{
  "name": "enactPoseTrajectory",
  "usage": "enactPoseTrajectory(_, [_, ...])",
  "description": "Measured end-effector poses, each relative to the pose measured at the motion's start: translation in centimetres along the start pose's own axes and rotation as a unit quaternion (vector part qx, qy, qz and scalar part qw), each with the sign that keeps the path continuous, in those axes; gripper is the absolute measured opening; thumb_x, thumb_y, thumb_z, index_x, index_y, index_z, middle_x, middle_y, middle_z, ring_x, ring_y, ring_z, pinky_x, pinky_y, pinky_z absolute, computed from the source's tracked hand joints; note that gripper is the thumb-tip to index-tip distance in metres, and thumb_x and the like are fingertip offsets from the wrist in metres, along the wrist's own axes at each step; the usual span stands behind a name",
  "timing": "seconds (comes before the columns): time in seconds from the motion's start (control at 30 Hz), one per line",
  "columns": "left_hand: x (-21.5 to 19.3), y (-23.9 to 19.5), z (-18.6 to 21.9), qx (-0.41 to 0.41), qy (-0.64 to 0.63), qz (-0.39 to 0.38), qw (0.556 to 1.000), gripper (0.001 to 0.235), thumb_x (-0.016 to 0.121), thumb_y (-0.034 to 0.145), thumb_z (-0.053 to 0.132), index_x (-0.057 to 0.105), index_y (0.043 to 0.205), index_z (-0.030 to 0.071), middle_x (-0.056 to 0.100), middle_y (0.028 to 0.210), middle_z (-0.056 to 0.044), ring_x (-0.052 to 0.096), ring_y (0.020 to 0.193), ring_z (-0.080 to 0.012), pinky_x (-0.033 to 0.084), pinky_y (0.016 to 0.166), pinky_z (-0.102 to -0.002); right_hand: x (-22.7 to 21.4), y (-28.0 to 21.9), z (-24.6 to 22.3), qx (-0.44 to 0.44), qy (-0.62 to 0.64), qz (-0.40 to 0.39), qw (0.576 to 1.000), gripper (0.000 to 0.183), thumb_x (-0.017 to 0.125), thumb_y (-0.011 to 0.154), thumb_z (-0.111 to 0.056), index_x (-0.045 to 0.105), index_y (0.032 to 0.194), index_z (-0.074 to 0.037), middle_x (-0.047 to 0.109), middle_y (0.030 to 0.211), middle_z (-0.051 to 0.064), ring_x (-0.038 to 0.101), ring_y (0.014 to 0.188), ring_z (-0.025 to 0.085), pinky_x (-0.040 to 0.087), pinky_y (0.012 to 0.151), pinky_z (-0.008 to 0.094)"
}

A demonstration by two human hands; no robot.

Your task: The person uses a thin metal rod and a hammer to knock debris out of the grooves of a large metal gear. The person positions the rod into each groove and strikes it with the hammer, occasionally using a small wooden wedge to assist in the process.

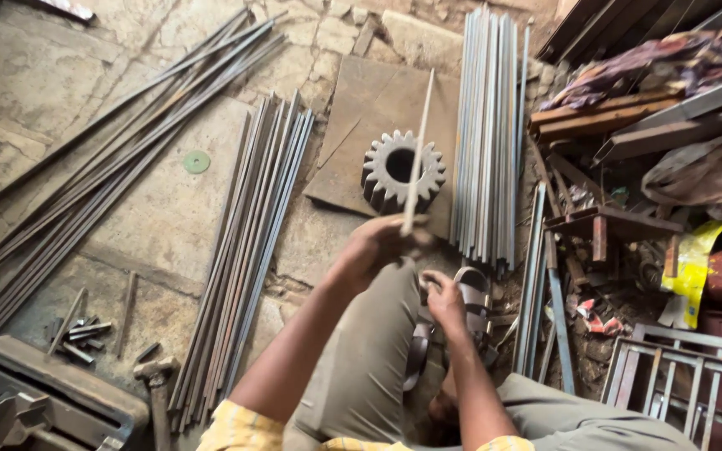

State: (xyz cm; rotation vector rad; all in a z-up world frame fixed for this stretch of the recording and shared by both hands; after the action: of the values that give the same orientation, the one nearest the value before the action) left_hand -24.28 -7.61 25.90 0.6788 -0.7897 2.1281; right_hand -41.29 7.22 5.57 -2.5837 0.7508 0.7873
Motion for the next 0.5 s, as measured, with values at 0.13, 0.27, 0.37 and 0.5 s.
enactPoseTrajectory(0.13, [3.8,2.8,-0.4,0.020,-0.143,-0.089,0.985,0.034,0.051,0.107,0.021,0.063,0.131,0.000,0.075,0.104,-0.014,0.070,0.081,-0.0172,0.058,0.073,-0.029,0.0,0.1,0.7,0.020,-0.014,0.005,1.000,0.028,0.060,0.093,-0.013,0.075,0.117,-0.011,0.076,0.112,0.015,0.073,0.105,0.032,0.056,0.090,0.038])
enactPoseTrajectory(0.27, [6.0,5.4,-1.4,0.048,-0.246,-0.170,0.953,0.027,0.055,0.111,0.019,0.057,0.130,0.001,0.074,0.106,-0.016,0.070,0.084,-0.0175,0.054,0.068,-0.028,-0.3,0.0,1.4,0.041,-0.046,0.022,0.998,0.024,0.064,0.092,-0.017,0.073,0.112,-0.007,0.075,0.106,0.019,0.072,0.100,0.036,0.054,0.085,0.041])
enactPoseTrajectory(0.37, [7.3,6.7,-1.3,0.076,-0.291,-0.232,0.925,0.018,0.054,0.113,0.020,0.055,0.120,0.003,0.074,0.111,-0.016,0.069,0.087,-0.0181,0.054,0.071,-0.029,-0.5,0.0,1.3,0.061,-0.075,0.017,0.995,0.021,0.065,0.094,-0.019,0.071,0.107,-0.004,0.073,0.099,0.021,0.070,0.094,0.039,0.053,0.078,0.044])
enactPoseTrajectory(0.5, [8.2,8.4,-0.4,0.091,-0.257,-0.220,0.936,0.018,0.051,0.114,0.024,0.055,0.111,0.007,0.074,0.109,-0.017,0.071,0.085,-0.0191,0.056,0.071,-0.032,-0.8,-0.2,-0.3,0.048,-0.054,0.007,0.997,0.018,0.062,0.094,-0.017,0.070,0.101,-0.003,0.073,0.091,0.021,0.072,0.086,0.039,0.054,0.074,0.044])
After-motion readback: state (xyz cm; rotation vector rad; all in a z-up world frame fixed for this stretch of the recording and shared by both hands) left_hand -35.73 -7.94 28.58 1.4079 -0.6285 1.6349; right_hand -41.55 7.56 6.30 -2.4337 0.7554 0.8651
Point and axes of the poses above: each hand's wrist, its own y-axis towards the middle knuckle, its own x-axis out of the palm, z = x × y, the point moved 3 cm from there along y, towards the middle knuckle
